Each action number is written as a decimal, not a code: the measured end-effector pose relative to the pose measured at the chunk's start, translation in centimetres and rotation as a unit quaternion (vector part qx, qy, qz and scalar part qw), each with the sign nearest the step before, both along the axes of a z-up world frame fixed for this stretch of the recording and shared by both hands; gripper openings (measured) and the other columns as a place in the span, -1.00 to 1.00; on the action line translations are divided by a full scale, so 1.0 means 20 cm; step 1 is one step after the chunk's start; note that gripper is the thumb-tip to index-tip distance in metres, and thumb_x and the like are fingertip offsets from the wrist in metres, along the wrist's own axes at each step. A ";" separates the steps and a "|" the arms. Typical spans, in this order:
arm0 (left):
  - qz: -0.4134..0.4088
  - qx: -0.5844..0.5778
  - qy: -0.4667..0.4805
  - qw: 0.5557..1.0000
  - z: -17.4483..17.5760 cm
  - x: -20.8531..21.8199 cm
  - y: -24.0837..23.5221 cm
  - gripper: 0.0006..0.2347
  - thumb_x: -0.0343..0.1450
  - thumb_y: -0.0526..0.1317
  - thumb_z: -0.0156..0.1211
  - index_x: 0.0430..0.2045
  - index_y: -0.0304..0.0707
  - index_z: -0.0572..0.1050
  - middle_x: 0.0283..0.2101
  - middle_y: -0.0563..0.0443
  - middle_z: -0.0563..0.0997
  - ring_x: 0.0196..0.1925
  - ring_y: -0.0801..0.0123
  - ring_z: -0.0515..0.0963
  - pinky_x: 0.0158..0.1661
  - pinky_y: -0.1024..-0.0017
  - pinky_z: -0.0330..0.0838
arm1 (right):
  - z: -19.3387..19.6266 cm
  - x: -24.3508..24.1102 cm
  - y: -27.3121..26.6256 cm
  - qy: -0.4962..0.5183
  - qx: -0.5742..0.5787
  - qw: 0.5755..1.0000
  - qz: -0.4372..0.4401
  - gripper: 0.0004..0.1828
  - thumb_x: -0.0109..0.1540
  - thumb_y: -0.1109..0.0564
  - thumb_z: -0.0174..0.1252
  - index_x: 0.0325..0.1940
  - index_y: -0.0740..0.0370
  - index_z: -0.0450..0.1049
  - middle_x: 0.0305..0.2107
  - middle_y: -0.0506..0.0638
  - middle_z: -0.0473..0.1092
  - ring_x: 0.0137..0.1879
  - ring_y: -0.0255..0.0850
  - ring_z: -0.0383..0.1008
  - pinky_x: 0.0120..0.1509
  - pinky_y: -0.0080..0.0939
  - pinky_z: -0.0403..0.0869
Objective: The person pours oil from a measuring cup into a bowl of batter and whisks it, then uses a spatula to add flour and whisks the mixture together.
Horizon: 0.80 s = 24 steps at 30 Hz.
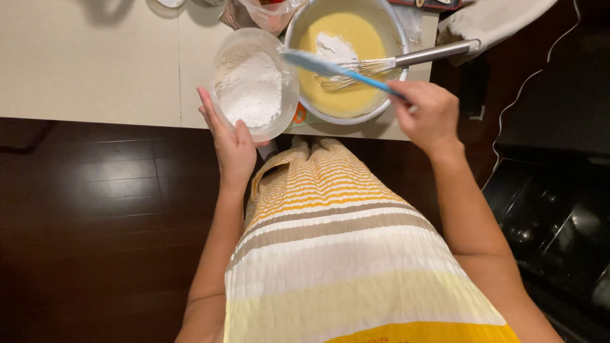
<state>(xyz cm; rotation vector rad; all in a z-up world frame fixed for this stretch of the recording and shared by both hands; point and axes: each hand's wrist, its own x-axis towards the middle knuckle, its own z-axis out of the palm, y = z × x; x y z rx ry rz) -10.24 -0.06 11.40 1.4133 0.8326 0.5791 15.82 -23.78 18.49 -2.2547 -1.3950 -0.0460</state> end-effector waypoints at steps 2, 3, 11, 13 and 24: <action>-0.008 0.016 0.013 1.000 0.00 0.01 0.00 -0.30 0.54 -0.51 -0.18 0.52 0.08 -0.35 0.54 -0.59 -0.43 0.59 -0.36 -0.15 -0.24 0.29 0.69 | 0.01 -0.05 0.14 -0.092 0.005 0.993 0.071 -0.76 0.27 0.23 0.33 0.02 0.09 0.63 -0.31 -0.05 0.52 -0.24 -0.12 0.52 -0.18 -0.11 0.43; -0.012 0.024 0.020 0.999 0.01 0.01 0.00 -0.30 0.53 -0.52 -0.18 0.51 0.08 -0.35 0.54 -0.59 -0.42 0.59 -0.36 -0.25 -0.26 0.29 0.69 | 0.01 -0.08 0.23 -0.152 0.011 0.983 0.104 -0.73 0.24 0.24 0.31 0.02 0.08 0.65 -0.33 -0.08 0.52 -0.25 -0.14 0.52 -0.22 -0.11 0.39; 0.003 -0.015 0.037 0.999 0.05 0.01 -0.01 -0.30 0.48 -0.51 -0.19 0.52 -0.02 -0.28 0.53 -0.54 -0.42 0.59 -0.34 -0.25 -0.29 0.34 0.67 | -0.12 -0.09 0.44 -0.090 -0.080 0.989 0.088 -0.82 0.26 0.13 0.29 -0.05 0.02 0.66 -0.46 -0.02 0.48 -0.36 -0.04 0.50 -0.31 -0.04 0.41; 0.003 0.024 0.042 0.999 0.04 0.02 -0.02 -0.31 0.49 -0.52 -0.18 0.54 -0.06 -0.26 0.56 -0.51 -0.35 0.60 -0.35 -0.30 -0.23 0.35 0.67 | -0.16 -0.11 0.39 0.009 -0.112 0.990 0.085 -0.81 0.25 0.08 0.28 -0.06 0.06 0.66 -0.44 0.03 0.52 -0.36 0.01 0.51 -0.31 -0.01 0.44; -0.009 0.130 0.034 0.991 -0.02 0.06 -0.05 -0.32 0.57 -0.53 -0.10 0.55 -0.12 -0.29 0.57 -0.46 -0.17 0.66 -0.35 -0.30 0.33 0.25 0.45 | -0.27 -0.14 0.29 0.425 -0.210 0.879 -0.048 -0.71 0.20 0.09 0.23 -0.01 0.18 0.62 -0.50 -0.07 0.53 -0.38 -0.37 0.51 -0.27 -0.31 0.45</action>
